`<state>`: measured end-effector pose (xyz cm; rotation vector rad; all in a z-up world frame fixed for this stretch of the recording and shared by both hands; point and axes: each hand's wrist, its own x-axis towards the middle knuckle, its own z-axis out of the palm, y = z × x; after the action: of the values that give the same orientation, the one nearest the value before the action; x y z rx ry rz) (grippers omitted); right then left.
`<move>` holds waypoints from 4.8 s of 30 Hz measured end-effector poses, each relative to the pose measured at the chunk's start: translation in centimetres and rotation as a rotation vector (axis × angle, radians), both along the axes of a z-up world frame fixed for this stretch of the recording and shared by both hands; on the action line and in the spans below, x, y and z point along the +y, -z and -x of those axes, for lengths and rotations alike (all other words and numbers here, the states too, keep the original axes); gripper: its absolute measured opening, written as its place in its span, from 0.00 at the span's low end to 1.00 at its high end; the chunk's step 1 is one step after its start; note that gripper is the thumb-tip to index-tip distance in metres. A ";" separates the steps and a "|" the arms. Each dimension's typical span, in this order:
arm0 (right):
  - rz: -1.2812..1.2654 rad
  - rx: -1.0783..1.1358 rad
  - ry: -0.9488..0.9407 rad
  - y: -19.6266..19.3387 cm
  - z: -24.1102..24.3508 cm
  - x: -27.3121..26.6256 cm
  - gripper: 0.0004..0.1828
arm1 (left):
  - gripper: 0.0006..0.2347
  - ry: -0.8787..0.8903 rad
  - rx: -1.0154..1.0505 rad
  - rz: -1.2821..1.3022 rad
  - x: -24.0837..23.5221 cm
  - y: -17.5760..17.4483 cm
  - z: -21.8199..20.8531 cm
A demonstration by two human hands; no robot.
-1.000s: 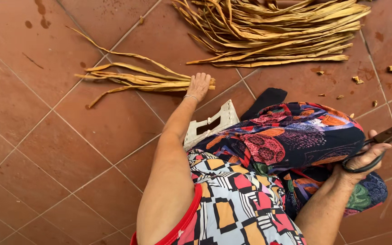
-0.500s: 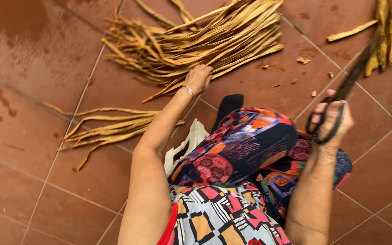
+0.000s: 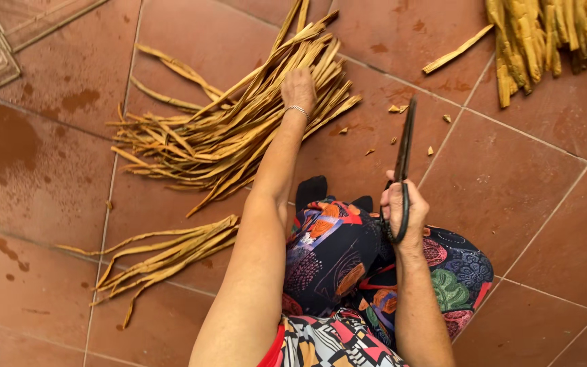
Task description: The person sits on a tiled floor and uses a pair of large scissors to cut bundles of dried, yellowish leaves into smaller pieces. The person repeatedly picks up a bundle, cuts it, and places the cut pieces back on the floor.
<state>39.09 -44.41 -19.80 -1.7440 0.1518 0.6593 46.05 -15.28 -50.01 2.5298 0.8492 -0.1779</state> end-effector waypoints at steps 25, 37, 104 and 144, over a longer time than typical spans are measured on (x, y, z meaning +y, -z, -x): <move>0.348 -0.588 -0.324 -2.1 1.3 2.4 0.37 | 0.08 -0.045 -0.403 1.349 -5.9 -24.2 9.2; 0.524 -0.549 -0.374 1.7 2.4 1.1 0.31 | 0.08 -0.233 -0.420 1.626 -9.1 -21.2 6.5; 0.070 -0.022 0.095 7.4 0.6 1.3 0.31 | 0.08 -0.272 -0.187 0.572 1.0 -7.7 3.9; 0.408 -0.207 -0.314 5.3 0.8 1.8 0.35 | 0.07 -0.189 -0.128 1.639 -5.3 -13.0 4.7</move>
<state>38.30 -42.57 -25.14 -2.2456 -0.1455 0.7010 41.39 -20.58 -37.02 0.9094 0.4766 -0.4152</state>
